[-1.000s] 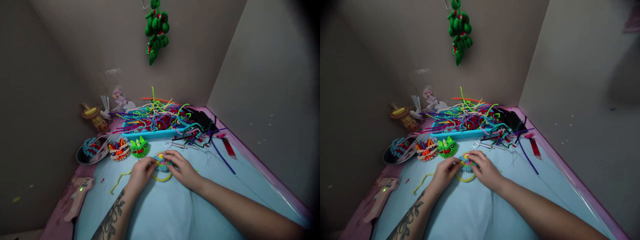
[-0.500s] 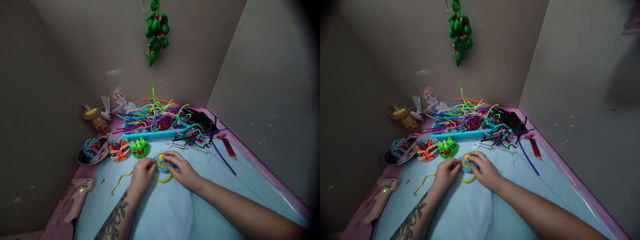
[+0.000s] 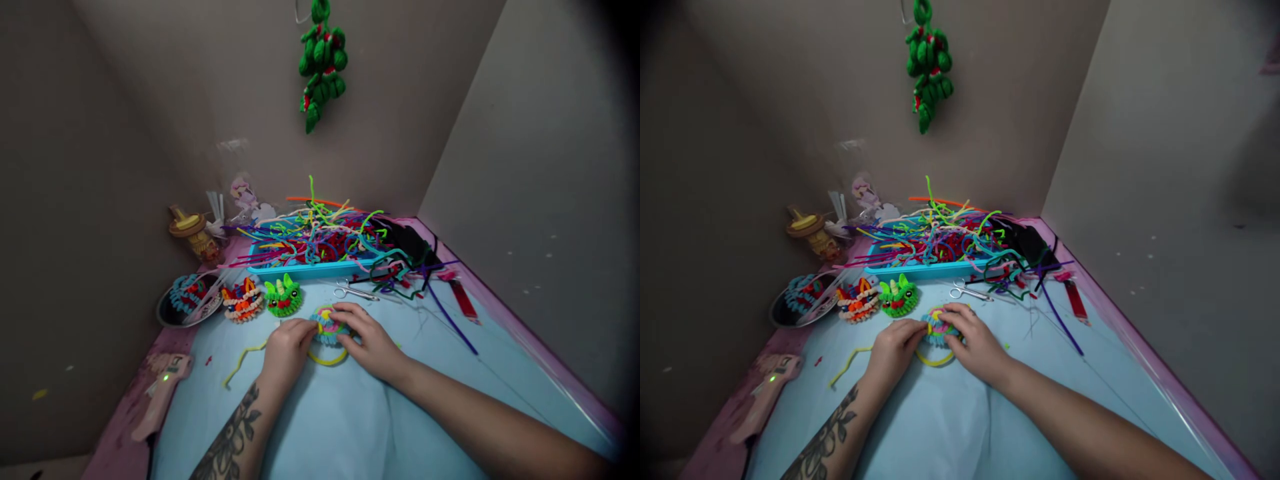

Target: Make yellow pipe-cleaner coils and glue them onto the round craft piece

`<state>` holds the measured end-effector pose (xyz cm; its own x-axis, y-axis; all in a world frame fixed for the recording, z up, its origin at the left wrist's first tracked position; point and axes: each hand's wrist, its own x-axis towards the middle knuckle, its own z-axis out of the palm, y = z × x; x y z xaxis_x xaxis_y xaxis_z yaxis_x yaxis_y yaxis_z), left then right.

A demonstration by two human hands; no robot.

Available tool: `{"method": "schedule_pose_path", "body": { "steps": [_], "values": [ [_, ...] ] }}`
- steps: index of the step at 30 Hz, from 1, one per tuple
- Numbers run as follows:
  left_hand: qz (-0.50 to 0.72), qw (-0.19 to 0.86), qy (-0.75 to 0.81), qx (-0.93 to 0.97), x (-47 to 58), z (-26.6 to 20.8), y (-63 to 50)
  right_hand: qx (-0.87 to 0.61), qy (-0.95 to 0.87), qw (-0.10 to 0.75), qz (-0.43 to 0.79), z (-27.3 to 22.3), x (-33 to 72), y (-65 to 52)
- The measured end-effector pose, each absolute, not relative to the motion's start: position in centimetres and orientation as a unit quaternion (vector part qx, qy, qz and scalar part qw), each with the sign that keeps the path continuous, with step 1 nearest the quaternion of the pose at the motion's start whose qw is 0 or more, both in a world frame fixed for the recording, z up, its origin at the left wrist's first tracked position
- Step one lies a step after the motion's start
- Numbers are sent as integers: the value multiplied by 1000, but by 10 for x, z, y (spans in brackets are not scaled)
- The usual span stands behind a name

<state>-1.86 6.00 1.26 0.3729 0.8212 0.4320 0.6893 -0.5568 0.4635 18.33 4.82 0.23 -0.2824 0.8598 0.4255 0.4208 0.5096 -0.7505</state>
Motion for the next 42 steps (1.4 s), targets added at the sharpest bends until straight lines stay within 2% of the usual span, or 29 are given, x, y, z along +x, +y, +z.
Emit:
{"method": "schedule_pose_path", "body": {
  "steps": [14, 22, 27, 34, 42],
  "values": [
    [226, 24, 483, 846, -7, 20, 56, -425, -748, 440, 256, 6, 182, 48],
    [303, 153, 503, 795, -15, 23, 57, -439, -754, 426, 238, 0, 185, 49],
    [303, 185, 523, 775, -17, 24, 55, -444, -771, 407, 208, 0, 185, 47],
    [316, 228, 541, 745, -18, 28, 52, -396, -850, 342, 64, 12, 183, 40],
    [316, 255, 570, 715, -18, 23, 57, -429, -854, 290, 48, 15, 178, 39]
  ]
}}
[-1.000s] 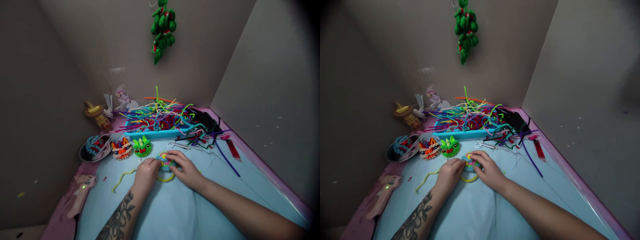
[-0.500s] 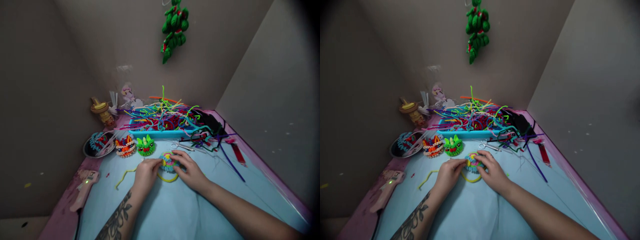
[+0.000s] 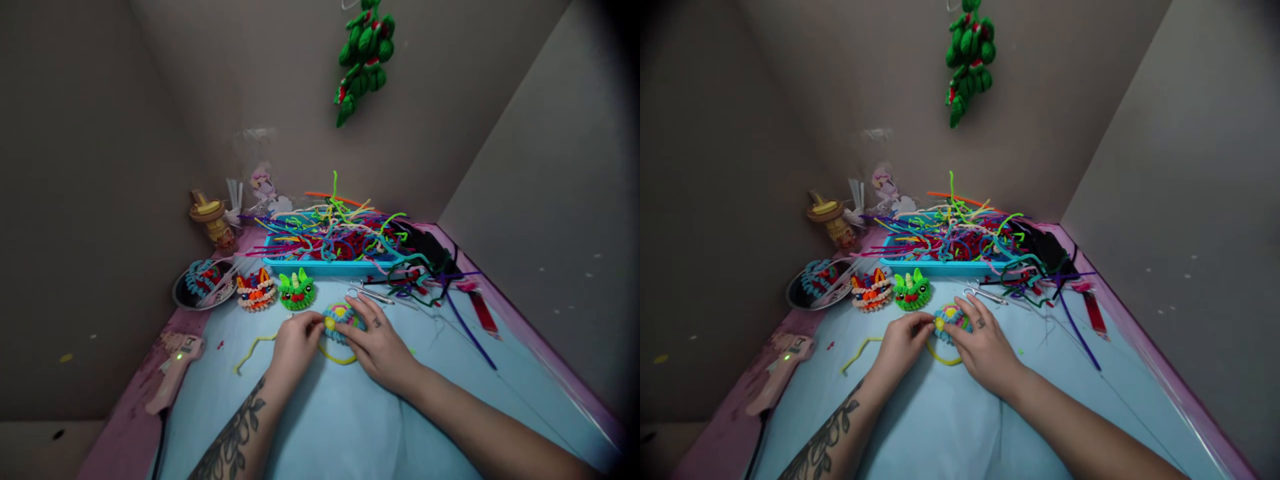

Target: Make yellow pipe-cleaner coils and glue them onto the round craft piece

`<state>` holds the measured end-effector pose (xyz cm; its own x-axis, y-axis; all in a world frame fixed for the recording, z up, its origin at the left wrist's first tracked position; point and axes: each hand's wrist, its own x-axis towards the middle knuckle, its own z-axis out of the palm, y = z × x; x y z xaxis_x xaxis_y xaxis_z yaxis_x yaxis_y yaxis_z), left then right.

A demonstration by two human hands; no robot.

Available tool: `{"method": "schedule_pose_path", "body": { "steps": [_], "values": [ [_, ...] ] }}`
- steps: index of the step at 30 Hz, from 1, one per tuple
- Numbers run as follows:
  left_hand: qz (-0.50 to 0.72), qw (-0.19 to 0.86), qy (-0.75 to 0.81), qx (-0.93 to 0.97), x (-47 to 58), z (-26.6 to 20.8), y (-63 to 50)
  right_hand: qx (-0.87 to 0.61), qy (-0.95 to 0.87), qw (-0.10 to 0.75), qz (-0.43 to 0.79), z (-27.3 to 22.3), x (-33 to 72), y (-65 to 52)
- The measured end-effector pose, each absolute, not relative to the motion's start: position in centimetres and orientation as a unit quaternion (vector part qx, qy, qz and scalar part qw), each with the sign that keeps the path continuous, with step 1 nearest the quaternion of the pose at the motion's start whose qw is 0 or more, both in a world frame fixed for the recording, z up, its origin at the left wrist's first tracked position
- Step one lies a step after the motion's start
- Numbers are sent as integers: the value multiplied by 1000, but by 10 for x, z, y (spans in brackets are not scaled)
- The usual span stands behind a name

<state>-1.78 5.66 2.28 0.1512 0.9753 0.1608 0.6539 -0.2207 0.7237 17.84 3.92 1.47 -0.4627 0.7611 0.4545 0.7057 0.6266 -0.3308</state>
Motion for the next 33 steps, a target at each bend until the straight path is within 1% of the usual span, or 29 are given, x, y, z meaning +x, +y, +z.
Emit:
{"method": "schedule_pose_path", "body": {
  "steps": [3, 5, 10, 15, 17, 28, 33],
  "values": [
    [315, 267, 568, 712, -15, 24, 57, -424, -855, 293, 49, 13, 177, 39],
    [319, 255, 570, 713, -14, 25, 56, -421, -851, 307, 62, 10, 177, 40],
    [333, 200, 534, 751, -14, 25, 53, -459, -807, 356, 111, 5, 179, 43],
    [319, 125, 495, 799, -16, 19, 53, -470, -790, 367, 144, 3, 179, 43],
    [310, 114, 492, 806, -15, 18, 54, -469, -786, 371, 155, 3, 179, 42],
    [329, 174, 462, 805, -13, 20, 57, -459, -788, 375, 168, 5, 178, 41],
    [323, 176, 483, 795, -15, 22, 53, -445, -806, 359, 149, 6, 179, 40]
  ]
}}
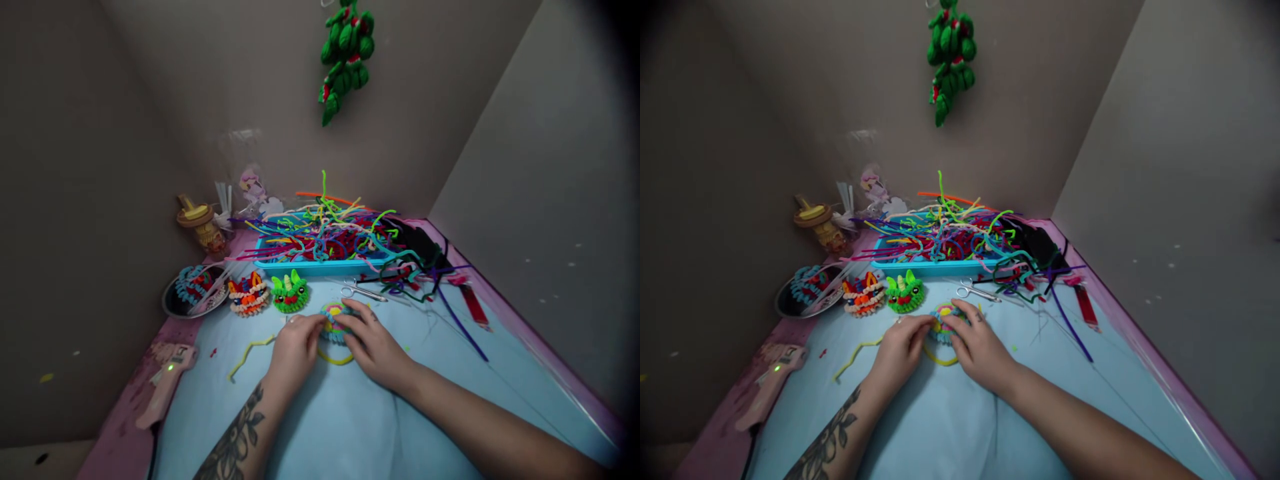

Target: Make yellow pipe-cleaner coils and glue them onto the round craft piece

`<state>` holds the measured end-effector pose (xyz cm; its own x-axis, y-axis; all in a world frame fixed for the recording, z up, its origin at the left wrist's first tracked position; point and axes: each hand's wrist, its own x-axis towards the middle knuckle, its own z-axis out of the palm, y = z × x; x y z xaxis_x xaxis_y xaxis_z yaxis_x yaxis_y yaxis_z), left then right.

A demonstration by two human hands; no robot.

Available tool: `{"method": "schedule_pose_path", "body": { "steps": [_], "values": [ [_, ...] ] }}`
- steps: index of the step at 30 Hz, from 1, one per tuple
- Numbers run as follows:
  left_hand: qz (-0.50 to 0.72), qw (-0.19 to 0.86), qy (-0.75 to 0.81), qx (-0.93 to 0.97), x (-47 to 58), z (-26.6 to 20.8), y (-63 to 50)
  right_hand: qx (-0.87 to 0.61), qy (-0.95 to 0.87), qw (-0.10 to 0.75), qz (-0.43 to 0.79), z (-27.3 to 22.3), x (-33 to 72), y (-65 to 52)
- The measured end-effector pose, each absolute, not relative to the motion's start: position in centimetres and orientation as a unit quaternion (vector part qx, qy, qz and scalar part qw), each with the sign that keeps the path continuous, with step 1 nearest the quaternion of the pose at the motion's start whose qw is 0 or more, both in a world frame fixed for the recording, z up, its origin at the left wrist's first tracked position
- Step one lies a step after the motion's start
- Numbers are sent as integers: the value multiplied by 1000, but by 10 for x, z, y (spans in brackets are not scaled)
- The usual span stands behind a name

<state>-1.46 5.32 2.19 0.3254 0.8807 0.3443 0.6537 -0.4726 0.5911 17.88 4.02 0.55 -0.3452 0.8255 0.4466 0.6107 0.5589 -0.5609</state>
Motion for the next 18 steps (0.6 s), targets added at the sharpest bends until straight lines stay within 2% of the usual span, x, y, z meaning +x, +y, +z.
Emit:
{"method": "schedule_pose_path", "body": {
  "steps": [6, 13, 18],
  "values": [
    [316, 192, 521, 769, -10, 27, 47, -428, -826, 343, 128, 8, 178, 40],
    [362, 306, 547, 690, -12, 25, 48, -439, -823, 340, 121, 8, 177, 40],
    [345, 322, 578, 665, -15, 24, 48, -438, -825, 333, 126, 8, 176, 41]
  ]
}}
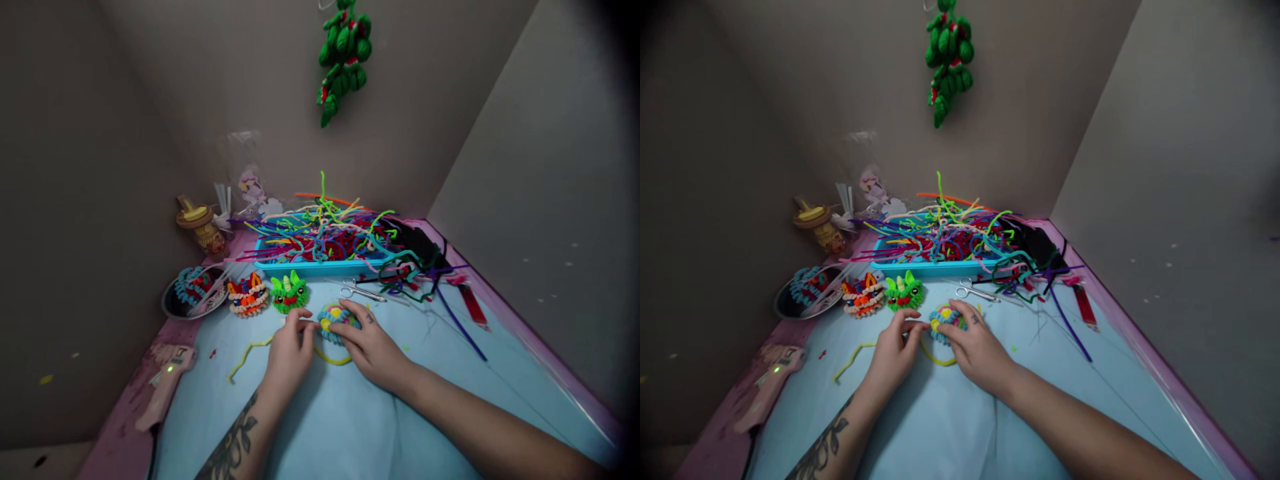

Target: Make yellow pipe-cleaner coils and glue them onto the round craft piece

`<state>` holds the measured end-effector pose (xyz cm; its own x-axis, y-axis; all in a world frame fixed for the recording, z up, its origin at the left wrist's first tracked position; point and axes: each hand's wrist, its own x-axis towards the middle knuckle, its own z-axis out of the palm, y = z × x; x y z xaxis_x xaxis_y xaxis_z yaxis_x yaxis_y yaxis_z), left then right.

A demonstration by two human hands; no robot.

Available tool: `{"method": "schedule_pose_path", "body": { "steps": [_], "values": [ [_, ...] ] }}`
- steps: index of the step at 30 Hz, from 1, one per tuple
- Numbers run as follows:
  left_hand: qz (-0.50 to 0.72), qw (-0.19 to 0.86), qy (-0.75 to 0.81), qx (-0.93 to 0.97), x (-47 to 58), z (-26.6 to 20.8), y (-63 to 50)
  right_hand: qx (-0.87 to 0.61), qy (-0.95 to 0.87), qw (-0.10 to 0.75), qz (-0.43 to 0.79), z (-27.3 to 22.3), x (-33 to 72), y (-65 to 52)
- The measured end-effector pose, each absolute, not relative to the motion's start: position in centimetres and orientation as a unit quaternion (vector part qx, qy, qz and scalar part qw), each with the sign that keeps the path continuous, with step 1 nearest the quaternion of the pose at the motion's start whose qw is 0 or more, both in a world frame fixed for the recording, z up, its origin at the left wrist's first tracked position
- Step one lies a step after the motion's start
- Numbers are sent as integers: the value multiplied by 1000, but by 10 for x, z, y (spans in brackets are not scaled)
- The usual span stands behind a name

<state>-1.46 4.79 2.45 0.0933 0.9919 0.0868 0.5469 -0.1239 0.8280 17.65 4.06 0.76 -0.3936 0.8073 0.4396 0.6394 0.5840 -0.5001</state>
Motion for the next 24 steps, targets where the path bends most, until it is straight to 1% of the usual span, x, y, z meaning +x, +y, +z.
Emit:
{"method": "schedule_pose_path", "body": {
  "steps": [5, 9, 11, 13, 15, 17, 19, 22, 24],
  "values": [
    [332, 368, 563, 661, -12, 21, 47, -441, -823, 335, 127, 7, 176, 41],
    [381, 384, 564, 623, -13, 26, 48, -446, -813, 347, 145, 6, 177, 41],
    [459, 378, 552, 584, -17, 33, 49, -450, -802, 360, 157, 5, 178, 40],
    [579, 369, 508, 520, -23, 41, 51, -453, -795, 368, 165, 4, 179, 40],
    [701, 340, 448, 439, -29, 48, 53, -453, -794, 369, 166, 3, 179, 40],
    [773, 305, 419, 367, -35, 53, 55, -452, -792, 376, 164, 3, 180, 40],
    [781, 304, 432, 334, -41, 56, 58, -449, -785, 397, 156, 4, 181, 39],
    [750, 325, 467, 337, -51, 56, 61, -448, -768, 435, 143, 7, 182, 38],
    [739, 315, 483, 348, -56, 55, 62, -448, -762, 447, 135, 8, 183, 37]
  ]
}}
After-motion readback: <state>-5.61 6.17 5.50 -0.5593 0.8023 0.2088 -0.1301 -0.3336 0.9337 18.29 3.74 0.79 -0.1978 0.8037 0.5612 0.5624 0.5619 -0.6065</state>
